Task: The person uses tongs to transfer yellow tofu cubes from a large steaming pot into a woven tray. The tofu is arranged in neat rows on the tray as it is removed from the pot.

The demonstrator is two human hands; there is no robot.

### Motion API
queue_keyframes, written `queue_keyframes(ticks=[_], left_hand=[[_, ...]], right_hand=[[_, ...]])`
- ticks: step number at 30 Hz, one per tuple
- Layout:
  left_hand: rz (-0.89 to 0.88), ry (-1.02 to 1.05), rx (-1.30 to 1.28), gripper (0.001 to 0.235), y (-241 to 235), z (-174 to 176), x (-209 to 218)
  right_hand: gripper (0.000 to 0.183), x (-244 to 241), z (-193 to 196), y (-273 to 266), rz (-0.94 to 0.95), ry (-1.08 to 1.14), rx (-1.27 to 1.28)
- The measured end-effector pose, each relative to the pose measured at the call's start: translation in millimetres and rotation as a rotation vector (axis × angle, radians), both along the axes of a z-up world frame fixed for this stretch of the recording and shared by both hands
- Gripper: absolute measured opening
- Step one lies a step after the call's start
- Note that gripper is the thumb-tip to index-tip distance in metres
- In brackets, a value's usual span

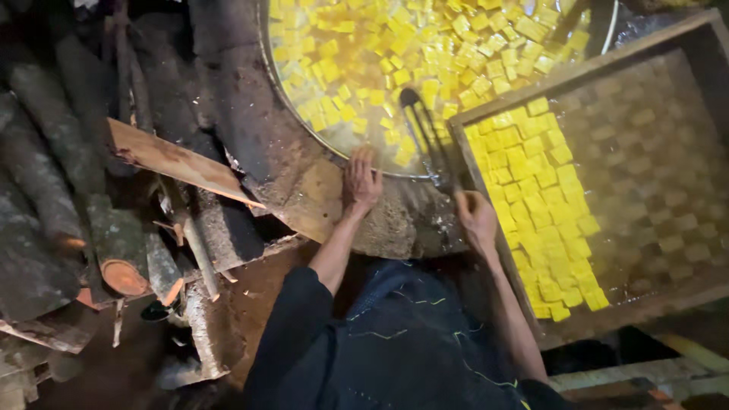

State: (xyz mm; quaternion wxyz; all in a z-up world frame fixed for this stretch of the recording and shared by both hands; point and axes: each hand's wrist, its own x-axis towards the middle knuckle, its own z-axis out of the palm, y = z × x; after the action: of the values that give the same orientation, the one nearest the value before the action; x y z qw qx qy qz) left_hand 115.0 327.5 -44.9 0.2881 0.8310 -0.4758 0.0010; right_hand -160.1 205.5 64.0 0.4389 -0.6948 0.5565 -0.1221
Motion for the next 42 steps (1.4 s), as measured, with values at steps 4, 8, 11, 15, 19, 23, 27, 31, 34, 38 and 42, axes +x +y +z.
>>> queue_keyframes(ticks=[4,8,11,15,19,23,27,31,34,38,42], left_hand=[[0.003,0.014,0.08,0.059,0,10,-6],[0.025,0.059,0.02,0.064,-6,25,-1],[0.013,0.068,0.046,0.062,-2,34,-1],[0.013,0.104,0.08,0.058,-1,45,2],[0.01,0.121,0.111,0.061,-8,48,7],[0.0,0.188,0.169,0.057,-6,50,9],[-0.001,0.185,0.141,0.056,-7,55,12],[-0.028,0.19,0.13,0.059,-7,57,15],[-0.015,0.233,0.104,0.055,-3,57,12],[-0.017,0.229,0.119,0.057,-5,60,15],[-0.022,0.238,0.185,0.06,-4,64,14]], right_hand=[[0.046,58,-11,-6,0.174,0.307,-0.032],[0.048,92,-37,-21,0.285,0.514,-0.038],[0.049,114,-60,-28,0.288,0.554,-0.031],[0.045,145,-78,-36,0.276,0.401,-0.037],[0.046,153,-79,-43,0.269,0.357,-0.061],[0.046,140,-68,-39,0.239,0.396,0.001],[0.047,138,-60,-46,0.286,0.506,-0.031],[0.046,162,-71,-60,0.354,0.474,-0.034],[0.049,185,-87,-69,0.427,0.453,-0.049],[0.048,216,-96,-78,0.377,0.286,-0.084],[0.049,220,-94,-71,0.385,0.335,-0.035]])
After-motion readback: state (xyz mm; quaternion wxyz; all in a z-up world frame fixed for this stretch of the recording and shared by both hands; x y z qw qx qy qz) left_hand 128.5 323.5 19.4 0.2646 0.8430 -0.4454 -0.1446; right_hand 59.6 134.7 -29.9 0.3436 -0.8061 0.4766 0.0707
